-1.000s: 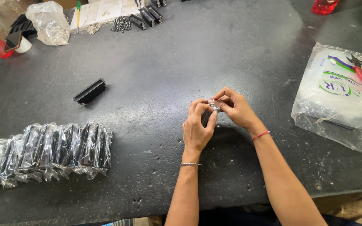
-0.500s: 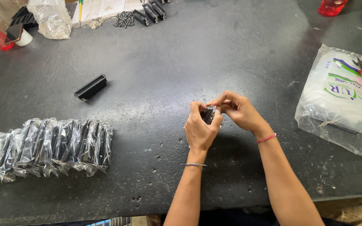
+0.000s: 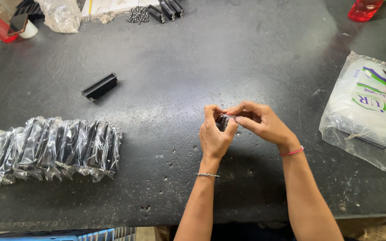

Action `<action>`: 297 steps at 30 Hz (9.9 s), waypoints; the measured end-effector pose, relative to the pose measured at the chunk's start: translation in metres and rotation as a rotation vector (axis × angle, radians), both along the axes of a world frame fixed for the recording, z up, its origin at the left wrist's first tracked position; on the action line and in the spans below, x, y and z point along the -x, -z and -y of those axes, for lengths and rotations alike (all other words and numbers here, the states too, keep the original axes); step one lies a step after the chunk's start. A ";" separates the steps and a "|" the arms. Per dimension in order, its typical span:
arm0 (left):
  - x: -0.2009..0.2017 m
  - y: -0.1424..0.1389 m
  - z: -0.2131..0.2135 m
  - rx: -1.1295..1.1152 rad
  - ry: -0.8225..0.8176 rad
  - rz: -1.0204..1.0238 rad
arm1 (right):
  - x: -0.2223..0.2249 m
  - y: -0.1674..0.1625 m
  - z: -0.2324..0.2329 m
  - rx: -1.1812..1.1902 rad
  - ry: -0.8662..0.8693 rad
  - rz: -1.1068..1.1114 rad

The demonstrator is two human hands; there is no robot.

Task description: The person places small black rectangular components into clear plastic bags one by one. They seal each bag and place the packaged item into a blue crate. The process is repeated for multiple components.

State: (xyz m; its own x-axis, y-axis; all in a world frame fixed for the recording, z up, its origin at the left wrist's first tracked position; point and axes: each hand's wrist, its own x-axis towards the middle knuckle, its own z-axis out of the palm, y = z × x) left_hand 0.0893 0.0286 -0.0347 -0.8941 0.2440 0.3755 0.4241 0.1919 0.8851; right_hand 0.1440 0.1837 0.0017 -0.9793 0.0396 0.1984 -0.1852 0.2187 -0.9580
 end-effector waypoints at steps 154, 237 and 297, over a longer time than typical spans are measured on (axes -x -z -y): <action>0.098 -0.037 0.257 1.253 -0.788 -0.439 | 0.040 0.099 -0.030 -0.287 0.262 0.082; 0.075 0.044 0.010 -0.100 -0.149 -0.079 | 0.057 0.102 -0.029 0.052 0.523 -0.018; 0.122 0.088 0.020 -1.421 0.208 0.913 | 0.049 0.041 0.083 0.079 0.569 0.015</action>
State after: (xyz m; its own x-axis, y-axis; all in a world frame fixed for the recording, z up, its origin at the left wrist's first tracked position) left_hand -0.0329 0.0085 -0.1229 -0.9252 0.3255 -0.1953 -0.3678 -0.8960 0.2487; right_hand 0.0948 0.1004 -0.0392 -0.8024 0.5751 0.1593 -0.0455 0.2071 -0.9773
